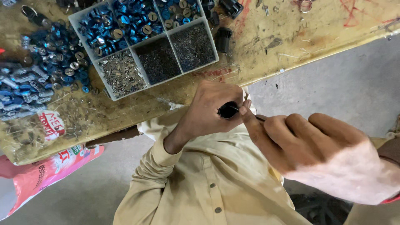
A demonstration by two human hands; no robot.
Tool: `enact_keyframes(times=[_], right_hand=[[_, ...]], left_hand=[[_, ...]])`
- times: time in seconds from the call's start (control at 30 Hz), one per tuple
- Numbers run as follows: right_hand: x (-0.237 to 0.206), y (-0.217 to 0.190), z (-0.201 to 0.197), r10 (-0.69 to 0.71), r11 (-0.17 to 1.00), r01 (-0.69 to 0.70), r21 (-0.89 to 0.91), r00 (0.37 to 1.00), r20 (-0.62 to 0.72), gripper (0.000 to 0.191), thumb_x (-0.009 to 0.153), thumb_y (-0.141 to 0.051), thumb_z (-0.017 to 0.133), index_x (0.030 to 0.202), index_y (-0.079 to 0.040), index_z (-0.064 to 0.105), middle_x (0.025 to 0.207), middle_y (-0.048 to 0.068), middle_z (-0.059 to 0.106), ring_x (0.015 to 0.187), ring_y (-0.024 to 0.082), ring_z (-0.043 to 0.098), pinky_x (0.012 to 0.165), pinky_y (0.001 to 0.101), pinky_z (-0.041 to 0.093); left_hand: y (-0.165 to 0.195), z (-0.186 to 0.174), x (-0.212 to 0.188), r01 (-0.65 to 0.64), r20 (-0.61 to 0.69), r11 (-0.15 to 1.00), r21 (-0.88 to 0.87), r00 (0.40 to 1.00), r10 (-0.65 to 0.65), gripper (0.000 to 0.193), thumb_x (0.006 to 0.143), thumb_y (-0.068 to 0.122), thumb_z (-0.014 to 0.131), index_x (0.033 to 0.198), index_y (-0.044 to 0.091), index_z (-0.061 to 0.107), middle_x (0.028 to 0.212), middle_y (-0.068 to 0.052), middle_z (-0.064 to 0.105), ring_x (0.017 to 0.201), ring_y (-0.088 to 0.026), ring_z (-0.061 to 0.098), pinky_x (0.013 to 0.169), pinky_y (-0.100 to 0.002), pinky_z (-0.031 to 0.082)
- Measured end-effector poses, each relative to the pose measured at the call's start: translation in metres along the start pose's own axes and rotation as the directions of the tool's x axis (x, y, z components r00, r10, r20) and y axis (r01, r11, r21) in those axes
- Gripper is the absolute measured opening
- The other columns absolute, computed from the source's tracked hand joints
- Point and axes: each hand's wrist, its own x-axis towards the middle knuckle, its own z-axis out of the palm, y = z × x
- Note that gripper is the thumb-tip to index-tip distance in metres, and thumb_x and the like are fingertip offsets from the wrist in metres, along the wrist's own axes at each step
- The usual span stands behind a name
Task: The person sits at a workbench assembling padlocks. They use a small metal pin tool to work inside a black cylindrical padlock body, then pick blue plastic caps and small metal components from a compartment tray and press them into the padlock parts by hand, setting finished pieces on the bench.
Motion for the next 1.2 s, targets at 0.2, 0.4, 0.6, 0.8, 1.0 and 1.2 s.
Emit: enact_keyframes(times=[0.2,0.4,0.6,0.8,1.0,1.2], right_hand=[[0.008,-0.022,0.014,0.005,0.994,-0.017,-0.105,0.993,-0.115,0.024,0.097,-0.015,0.069,0.117,-0.009,0.081,0.066,-0.007,0.054,0.049,0.002,0.035,0.046,0.0169,0.021],[0.011,-0.033,0.010,-0.052,0.977,0.040,-0.212,0.997,-0.049,0.028,0.093,-0.007,0.069,0.120,-0.005,0.078,0.066,-0.006,0.052,0.049,0.003,0.036,0.045,0.0185,0.021],[0.055,0.022,-0.016,-0.330,0.942,0.304,0.146,0.749,0.574,0.029,0.099,-0.012,0.055,0.116,0.009,0.066,0.071,0.005,0.057,0.050,0.012,0.049,0.044,0.0277,0.041],[0.086,0.062,-0.026,-0.325,0.945,0.216,0.246,0.517,0.792,0.022,0.095,-0.020,0.069,0.104,0.000,0.066,0.092,0.015,0.071,0.066,0.019,0.073,0.055,0.0330,0.060],[0.096,0.088,-0.054,-0.245,0.970,0.147,0.196,0.559,0.792,0.007,0.087,-0.016,0.073,0.085,-0.010,0.070,0.078,0.008,0.069,0.071,0.021,0.069,0.058,0.0381,0.053],[0.068,0.027,-0.031,0.153,0.898,-0.166,-0.407,0.986,-0.065,0.037,0.083,0.005,0.065,0.114,0.000,0.084,0.062,-0.005,0.047,0.052,0.005,0.042,0.048,0.0200,0.023]], left_hand=[[0.003,-0.004,0.000,0.022,-0.007,0.989,0.148,1.000,-0.021,0.027,0.085,0.010,0.080,0.076,0.008,0.055,0.069,-0.006,0.057,0.059,-0.024,0.059,0.058,-0.038,0.046],[-0.002,-0.009,-0.003,0.023,0.044,0.995,0.098,0.999,-0.028,0.017,0.082,0.011,0.075,0.087,0.012,0.059,0.082,-0.001,0.068,0.073,-0.020,0.069,0.065,-0.035,0.053],[-0.006,0.003,0.004,0.056,0.192,0.986,0.160,0.977,-0.087,0.018,0.072,0.006,0.076,0.081,0.008,0.060,0.071,-0.007,0.062,0.065,-0.026,0.064,0.059,-0.039,0.045],[-0.006,0.006,0.017,0.098,0.161,0.994,0.037,0.982,-0.103,0.016,0.072,0.007,0.072,0.083,0.004,0.061,0.075,-0.010,0.064,0.067,-0.030,0.063,0.065,-0.040,0.047],[-0.021,0.016,0.057,-0.127,0.096,0.991,-0.034,0.987,0.130,0.026,0.076,0.014,0.076,0.095,0.002,0.063,0.082,-0.012,0.065,0.072,-0.033,0.064,0.066,-0.040,0.050],[-0.034,-0.003,0.095,-0.209,0.075,0.976,0.058,0.976,0.204,0.028,0.076,0.005,0.079,0.072,0.006,0.051,0.066,-0.006,0.060,0.055,-0.022,0.059,0.054,-0.037,0.042]])
